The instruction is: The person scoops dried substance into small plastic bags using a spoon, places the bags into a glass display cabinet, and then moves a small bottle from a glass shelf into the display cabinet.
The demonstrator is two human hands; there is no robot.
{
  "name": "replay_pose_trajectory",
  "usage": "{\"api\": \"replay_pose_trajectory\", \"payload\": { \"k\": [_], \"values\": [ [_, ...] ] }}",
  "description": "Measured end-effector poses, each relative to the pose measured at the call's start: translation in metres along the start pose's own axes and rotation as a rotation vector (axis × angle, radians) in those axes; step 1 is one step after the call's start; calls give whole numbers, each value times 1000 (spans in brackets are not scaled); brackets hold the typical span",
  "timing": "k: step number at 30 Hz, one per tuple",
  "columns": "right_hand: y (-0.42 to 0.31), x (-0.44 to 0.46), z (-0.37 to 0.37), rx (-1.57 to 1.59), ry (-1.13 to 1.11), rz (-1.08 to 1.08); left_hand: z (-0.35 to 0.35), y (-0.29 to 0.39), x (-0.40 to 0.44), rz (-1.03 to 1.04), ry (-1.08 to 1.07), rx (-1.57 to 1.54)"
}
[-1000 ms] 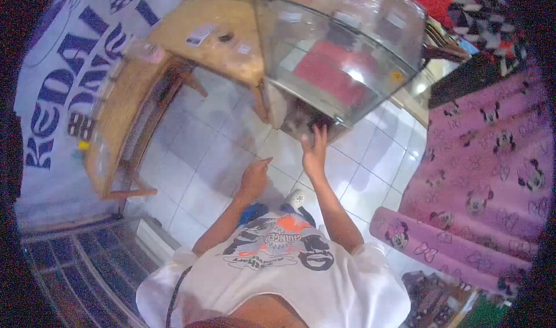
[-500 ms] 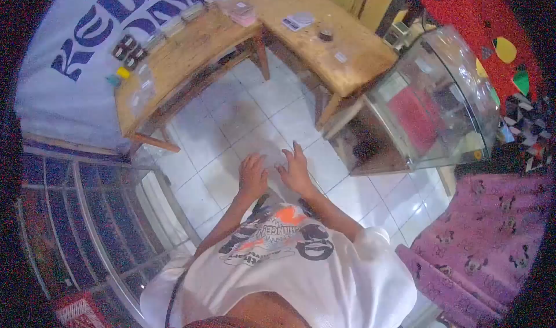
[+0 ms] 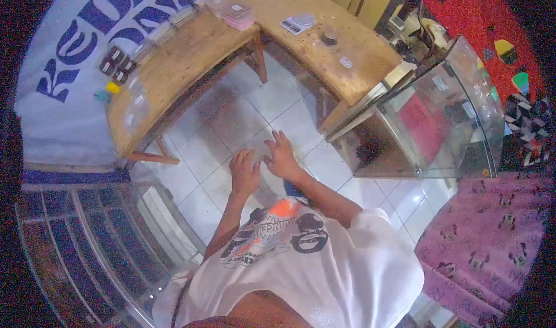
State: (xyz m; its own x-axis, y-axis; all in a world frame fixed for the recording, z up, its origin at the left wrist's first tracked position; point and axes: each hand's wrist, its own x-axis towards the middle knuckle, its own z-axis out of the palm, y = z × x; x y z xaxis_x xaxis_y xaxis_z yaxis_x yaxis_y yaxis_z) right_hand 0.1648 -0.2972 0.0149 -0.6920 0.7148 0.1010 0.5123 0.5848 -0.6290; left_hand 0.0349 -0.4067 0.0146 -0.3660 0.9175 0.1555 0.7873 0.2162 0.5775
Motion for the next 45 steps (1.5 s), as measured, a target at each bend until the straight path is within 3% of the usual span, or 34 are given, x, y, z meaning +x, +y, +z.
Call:
{"api": "replay_pose_trajectory", "payload": {
  "k": [6,14,25,28,34,39,45],
  "values": [
    [5,70,-12,-11,-103,-30,11,-23,63,-60,20,26],
    [3,180,21,-55,-266,-360,-25,-37,103,-312,172,49],
    [-112,249,150,-74,-616,-805,-89,-134,40,-661,574,253],
    [-169,246,187,-29,-721,-843,-121,-169,8,-710,672,291],
    [-282,233,274,40,-785,-1062,-194,-234,-63,-955,647,328],
    [-378,209,333,91,-916,-1199,-261,-265,-122,-1033,802,392],
    [-514,172,353,233,-1046,-1329,-327,-278,-187,-1156,993,427]
  ]
}}
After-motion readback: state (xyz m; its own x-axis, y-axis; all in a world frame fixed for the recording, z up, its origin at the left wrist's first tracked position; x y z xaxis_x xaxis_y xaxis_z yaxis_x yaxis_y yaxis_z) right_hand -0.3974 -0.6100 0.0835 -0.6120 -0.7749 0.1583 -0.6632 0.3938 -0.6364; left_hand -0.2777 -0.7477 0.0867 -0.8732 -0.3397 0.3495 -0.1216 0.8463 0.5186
